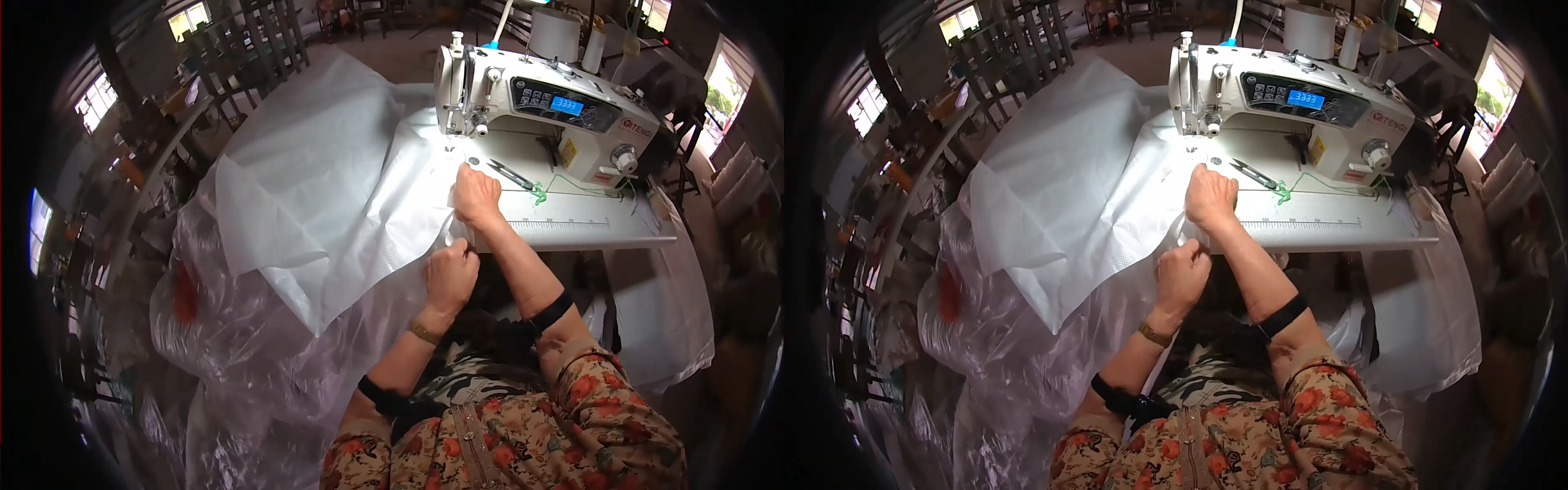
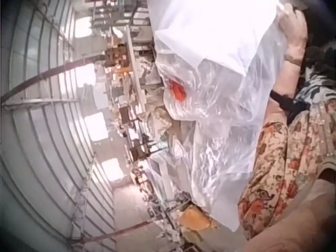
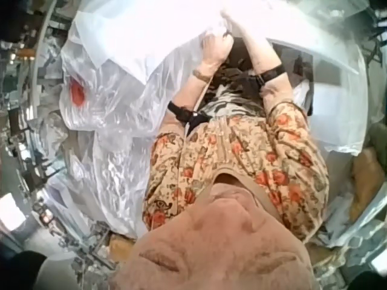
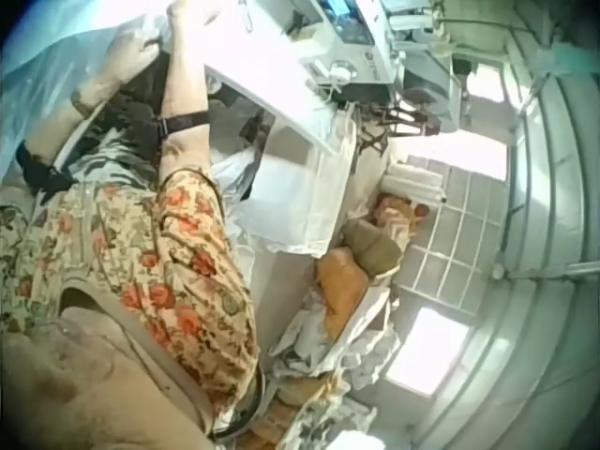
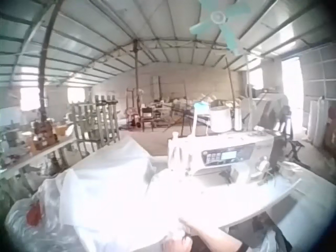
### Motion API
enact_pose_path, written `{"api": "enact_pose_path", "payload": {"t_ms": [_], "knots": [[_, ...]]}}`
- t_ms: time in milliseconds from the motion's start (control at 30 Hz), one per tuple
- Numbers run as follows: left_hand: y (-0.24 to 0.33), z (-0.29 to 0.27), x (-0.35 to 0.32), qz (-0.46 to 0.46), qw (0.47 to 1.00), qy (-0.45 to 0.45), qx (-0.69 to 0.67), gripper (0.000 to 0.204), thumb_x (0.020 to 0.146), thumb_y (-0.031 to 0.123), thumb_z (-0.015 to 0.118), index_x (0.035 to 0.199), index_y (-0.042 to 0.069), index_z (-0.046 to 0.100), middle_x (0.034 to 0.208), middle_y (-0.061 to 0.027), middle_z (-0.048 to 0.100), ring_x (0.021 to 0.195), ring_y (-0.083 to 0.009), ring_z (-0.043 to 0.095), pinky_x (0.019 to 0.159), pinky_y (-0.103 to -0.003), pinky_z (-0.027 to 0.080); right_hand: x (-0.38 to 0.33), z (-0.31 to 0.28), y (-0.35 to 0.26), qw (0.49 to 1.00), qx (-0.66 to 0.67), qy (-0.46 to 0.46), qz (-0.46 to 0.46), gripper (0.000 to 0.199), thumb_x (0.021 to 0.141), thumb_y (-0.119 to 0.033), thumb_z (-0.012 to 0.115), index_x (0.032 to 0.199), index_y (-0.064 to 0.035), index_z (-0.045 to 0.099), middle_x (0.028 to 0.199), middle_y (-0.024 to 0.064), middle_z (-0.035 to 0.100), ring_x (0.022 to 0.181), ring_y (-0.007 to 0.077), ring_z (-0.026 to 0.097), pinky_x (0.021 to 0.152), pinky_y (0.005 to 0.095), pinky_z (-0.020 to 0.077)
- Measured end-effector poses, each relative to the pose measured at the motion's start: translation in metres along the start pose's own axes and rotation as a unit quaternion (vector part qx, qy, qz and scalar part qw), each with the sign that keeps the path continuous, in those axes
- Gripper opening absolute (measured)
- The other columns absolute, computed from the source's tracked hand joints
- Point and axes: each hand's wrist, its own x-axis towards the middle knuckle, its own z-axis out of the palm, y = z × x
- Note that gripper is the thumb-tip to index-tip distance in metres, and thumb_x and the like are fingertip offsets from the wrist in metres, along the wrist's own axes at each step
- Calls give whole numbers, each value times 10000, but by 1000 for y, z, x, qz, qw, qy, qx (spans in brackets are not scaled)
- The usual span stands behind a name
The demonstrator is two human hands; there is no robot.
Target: The recorder is using an industrial sewing machine to stitch the edges of a large white plastic or fabric sheet.
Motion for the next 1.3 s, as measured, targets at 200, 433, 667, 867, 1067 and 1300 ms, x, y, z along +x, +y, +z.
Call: {"api": "enact_pose_path", "payload": {"t_ms": [200,433,667,867,1067,1300], "knots": [[49,-72,3,281,943,-35,174,173,867,85,563,1011,30,643,1119,-140,651,975,-289,644,814,-428,489,1,-4,3,999,6,-27,43,160,808,-76,558,870,-10,690,875,228,706,864,385,697,784,487,492],[0,-97,36,277,927,2,253,323,827,35,554,1144,39,612,1135,-127,625,1116,-256,565,1063,-473,327,-19,-5,1,998,19,47,31,225,842,-211,616,873,10,647,837,230,686,834,410,674,737,493,518],[-25,-98,24,244,913,-28,325,72,823,36,545,856,71,598,880,-65,568,909,-235,575,1030,-463,355,-41,-14,0,997,42,49,32,184,844,-107,549,888,42,648,834,250,688,836,415,683,765,487,518],[-17,-89,28,217,919,17,329,237,862,70,546,1087,30,608,1116,-94,588,1117,-240,554,1073,-523,301,-47,-12,6,998,22,19,50,195,883,-203,585,892,-15,635,809,203,680,807,391,665,736,482,499],[-28,-62,38,272,912,-38,304,422,859,79,557,1279,97,596,1131,-37,605,1154,-225,531,1139,-626,164,-63,-16,0,998,31,49,-8,146,881,-151,586,904,-18,643,805,201,686,783,387,672,710,475,507],[-30,-60,59,273,907,-49,316,253,827,68,558,1037,107,695,888,-11,597,1009,-232,552,1146,-648,141,-53,-18,9,995,-29,13,-96,99,805,-71,596,881,-23,637,753,206,671,753,389,673,671,476,517]]}}
